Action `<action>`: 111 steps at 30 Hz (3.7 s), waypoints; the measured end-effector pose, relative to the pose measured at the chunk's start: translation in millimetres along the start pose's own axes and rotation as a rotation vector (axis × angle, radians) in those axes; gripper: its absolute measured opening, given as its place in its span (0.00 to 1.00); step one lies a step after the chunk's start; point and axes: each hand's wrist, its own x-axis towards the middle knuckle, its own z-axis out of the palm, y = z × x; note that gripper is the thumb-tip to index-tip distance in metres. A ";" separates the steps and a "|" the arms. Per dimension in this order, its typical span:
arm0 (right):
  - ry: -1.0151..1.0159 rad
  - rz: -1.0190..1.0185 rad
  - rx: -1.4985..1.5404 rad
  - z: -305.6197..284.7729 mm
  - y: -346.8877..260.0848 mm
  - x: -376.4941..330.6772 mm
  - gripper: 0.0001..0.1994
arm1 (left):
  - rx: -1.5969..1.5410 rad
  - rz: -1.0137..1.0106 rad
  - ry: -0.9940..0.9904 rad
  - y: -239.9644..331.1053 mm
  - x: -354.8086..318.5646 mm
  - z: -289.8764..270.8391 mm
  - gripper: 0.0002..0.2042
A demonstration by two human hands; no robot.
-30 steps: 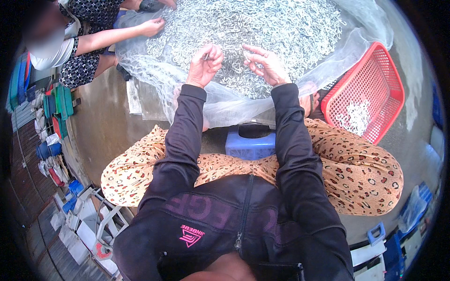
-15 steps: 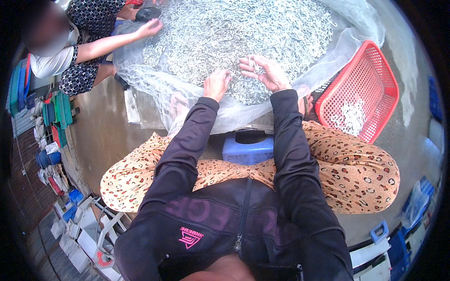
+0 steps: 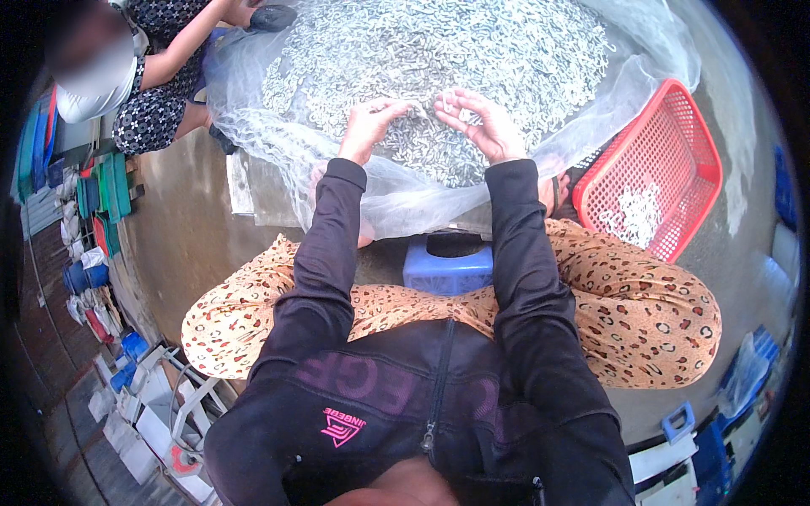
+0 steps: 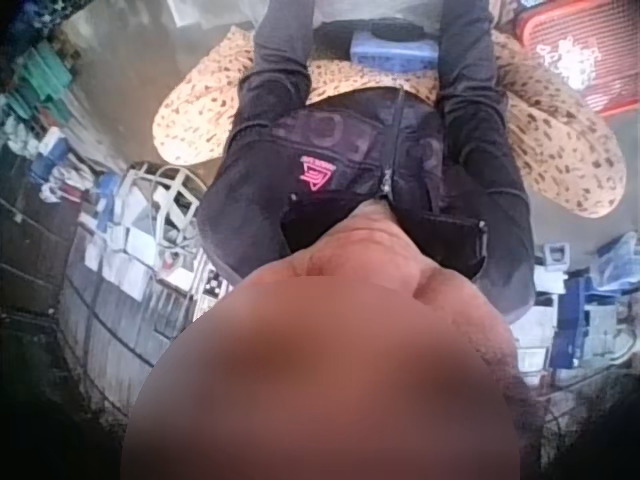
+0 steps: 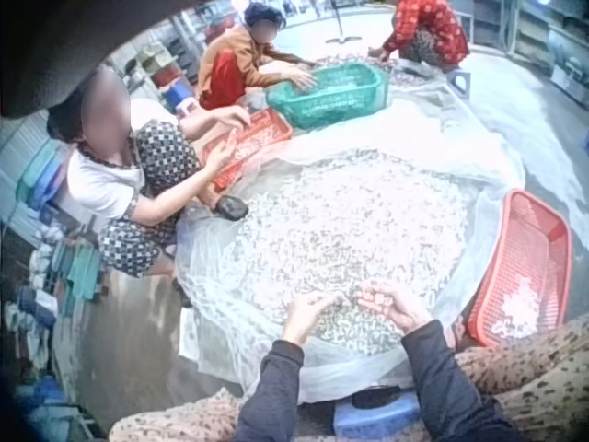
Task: The person sits on a low stool and sorts small silver metal parts from a large pile on a plastic sheet. They pick up the parts by hand and place them into a red basket. Other workers are visible in the background performing similar tasks.
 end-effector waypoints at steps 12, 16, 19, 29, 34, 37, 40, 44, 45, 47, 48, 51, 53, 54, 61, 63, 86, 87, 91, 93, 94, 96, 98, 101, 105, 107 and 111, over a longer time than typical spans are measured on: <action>0.032 0.173 -0.300 17.9 6.8 -8.9 0.15 | -0.551 -0.247 -0.151 29.9 -4.7 -5.4 0.10; 0.017 0.197 -0.255 17.8 9.6 -7.2 0.09 | -0.386 -0.121 -0.087 25.1 -3.7 -1.1 0.10; 0.078 0.077 -0.265 16.6 10.4 -2.1 0.06 | -0.133 0.169 -0.001 23.9 -4.4 7.1 0.09; 0.139 -0.038 -0.552 21.8 8.7 -1.4 0.07 | 0.184 0.283 -0.095 29.3 -12.1 9.0 0.08; 0.220 -0.072 -0.726 32.1 15.1 -5.1 0.09 | 0.401 0.274 -0.172 29.7 -14.7 5.1 0.08; 0.369 -0.268 -0.787 38.4 22.0 -1.0 0.10 | 0.551 0.394 0.067 34.9 -17.5 16.9 0.07; 0.420 -0.493 -1.230 39.3 23.8 4.2 0.13 | 0.604 0.517 0.132 39.2 -19.0 24.8 0.06; 0.445 -0.605 -1.344 32.6 17.0 8.5 0.13 | 0.409 0.571 0.143 43.8 -11.1 17.2 0.05; 0.398 -0.613 -1.254 30.1 14.6 7.9 0.12 | 0.279 0.551 0.148 45.0 -8.8 12.4 0.05; 0.288 -0.300 -0.724 22.1 0.0 4.0 0.10 | -0.111 0.314 0.109 47.8 -5.8 0.9 0.04; 0.278 -0.148 -0.461 19.1 -4.6 1.8 0.10 | -0.307 0.190 0.080 48.9 -4.8 -6.6 0.03; 0.056 -0.131 -0.126 14.2 -14.2 -6.1 0.10 | -1.023 0.053 -0.199 48.6 -5.0 -21.5 0.09; -0.093 -0.128 0.003 15.1 -15.6 -8.6 0.09 | -1.208 0.088 -0.280 45.3 -5.5 -21.0 0.13; -0.037 -0.131 -0.018 16.6 -15.0 -9.1 0.10 | -1.259 0.072 -0.268 42.8 -6.1 -18.4 0.14; -0.100 -0.113 0.024 25.5 -12.5 -9.7 0.19 | -1.266 -0.134 -0.241 21.6 -9.5 -2.9 0.07; -0.141 -0.081 0.114 24.6 -14.3 -10.3 0.23 | -1.101 -0.239 -0.281 12.5 -7.5 -4.2 0.06; -0.443 -0.022 0.254 -17.8 -12.0 -19.4 0.13 | -1.400 -0.159 -0.672 -1.6 -6.7 9.5 0.06; -0.463 -0.041 0.307 -18.8 -12.0 -19.6 0.13 | -1.421 -0.196 -0.685 -2.0 -7.9 16.0 0.04; -0.275 -0.037 0.191 -23.1 -24.8 -23.8 0.12 | -0.897 -0.390 -0.500 -17.2 -8.3 44.6 0.10; -0.112 -0.049 -0.127 -23.2 -30.3 -25.7 0.13 | -0.183 -0.179 -0.332 -27.9 -10.6 63.7 0.10; -0.046 -0.019 -0.243 -23.1 -31.6 -26.0 0.13 | 0.178 -0.081 -0.242 -33.1 -11.9 72.9 0.10; 0.041 0.027 -0.462 -23.2 -30.8 -25.0 0.13 | 0.501 0.042 -0.100 -43.2 -18.4 85.6 0.12; 0.055 0.041 -0.501 -24.7 -25.7 -22.2 0.14 | 0.633 0.102 -0.019 -49.0 -21.4 94.2 0.13; 0.044 0.075 -0.542 -28.4 -21.2 -17.4 0.15 | 0.658 0.104 -0.027 -45.8 -16.4 89.6 0.13; 0.087 0.068 -0.547 -22.4 -18.2 -14.4 0.16 | 0.048 -0.076 -0.131 -20.4 -0.8 51.0 0.12; 0.151 0.055 -0.462 -11.2 -10.3 -13.6 0.18 | -0.179 -0.035 -0.197 -3.3 2.1 35.8 0.10; 0.008 0.125 -0.023 12.9 11.5 -8.5 0.24 | 0.150 0.087 -0.291 29.9 5.6 22.1 0.09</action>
